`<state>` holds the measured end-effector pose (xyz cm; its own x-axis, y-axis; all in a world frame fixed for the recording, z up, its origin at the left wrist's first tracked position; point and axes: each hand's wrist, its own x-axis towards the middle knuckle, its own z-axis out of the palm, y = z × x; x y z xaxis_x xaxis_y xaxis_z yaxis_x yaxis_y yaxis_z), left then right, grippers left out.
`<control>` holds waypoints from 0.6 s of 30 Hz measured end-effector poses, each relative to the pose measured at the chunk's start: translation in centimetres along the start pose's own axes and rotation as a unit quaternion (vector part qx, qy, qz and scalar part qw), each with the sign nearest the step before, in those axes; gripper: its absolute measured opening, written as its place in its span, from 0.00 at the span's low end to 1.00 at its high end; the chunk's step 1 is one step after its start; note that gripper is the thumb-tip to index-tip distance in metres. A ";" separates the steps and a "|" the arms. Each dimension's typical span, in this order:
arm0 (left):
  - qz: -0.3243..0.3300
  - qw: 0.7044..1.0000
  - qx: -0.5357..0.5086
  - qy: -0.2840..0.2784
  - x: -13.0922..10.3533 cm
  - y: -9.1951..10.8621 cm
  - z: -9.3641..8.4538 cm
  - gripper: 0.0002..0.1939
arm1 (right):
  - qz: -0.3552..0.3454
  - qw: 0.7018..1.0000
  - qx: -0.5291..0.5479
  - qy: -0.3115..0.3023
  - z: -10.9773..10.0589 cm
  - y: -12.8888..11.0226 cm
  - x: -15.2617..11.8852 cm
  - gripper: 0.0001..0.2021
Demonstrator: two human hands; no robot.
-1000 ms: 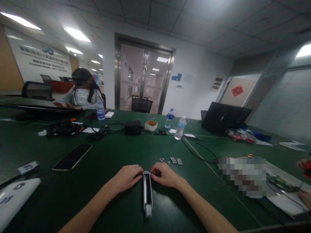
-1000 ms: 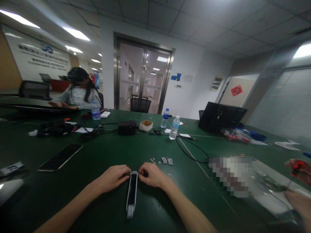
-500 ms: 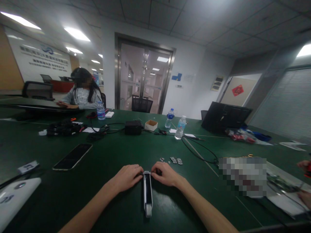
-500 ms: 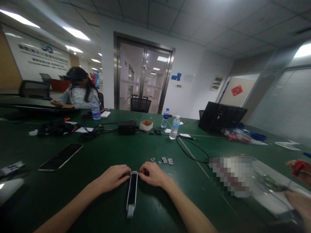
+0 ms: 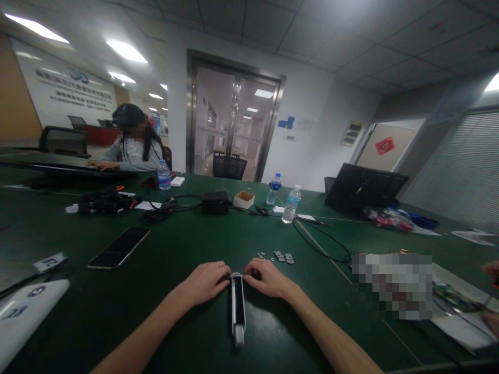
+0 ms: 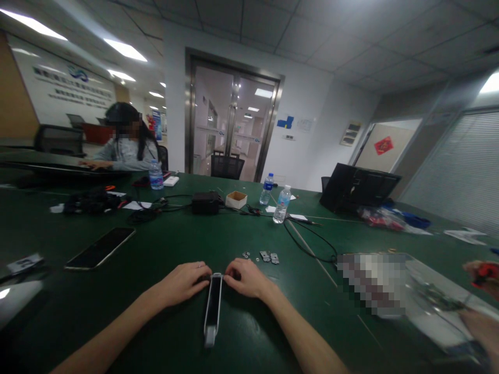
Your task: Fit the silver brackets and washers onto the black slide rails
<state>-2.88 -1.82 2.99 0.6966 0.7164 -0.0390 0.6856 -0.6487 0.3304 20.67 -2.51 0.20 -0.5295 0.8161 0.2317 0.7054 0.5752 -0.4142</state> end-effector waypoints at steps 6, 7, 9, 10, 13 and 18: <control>-0.005 1.000 0.006 -0.008 -0.2 0.4 -0.4 0.11 | -0.011 1.000 0.007 0.005 0.2 -0.3 0.1 0.08; -0.004 1.000 0.005 -0.007 -0.2 0.4 -0.4 0.11 | -0.011 1.000 0.008 0.005 0.2 -0.4 0.1 0.07; -0.001 1.000 0.007 -0.002 -0.1 0.2 -0.3 0.11 | -0.011 1.000 0.009 0.001 0.2 -0.5 0.1 0.07; 0.001 1.000 0.010 0.000 -0.1 0.2 -0.2 0.11 | -0.010 1.000 0.007 -0.001 0.1 -0.5 0.1 0.08; 0.013 1.000 0.012 0.005 0.0 -0.1 0.1 0.11 | 0.003 1.000 -0.016 0.009 -0.7 0.1 0.0 0.09; 0.010 1.000 0.002 0.001 0.1 -0.3 0.2 0.12 | 0.092 0.986 -0.119 0.065 -2.7 2.5 -0.7 0.09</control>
<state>-2.99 -1.65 2.75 0.7093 0.7042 -0.0316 0.6731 -0.6633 0.3270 24.10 -1.50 1.33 -0.3290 0.8991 0.2889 0.8828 0.4015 -0.2441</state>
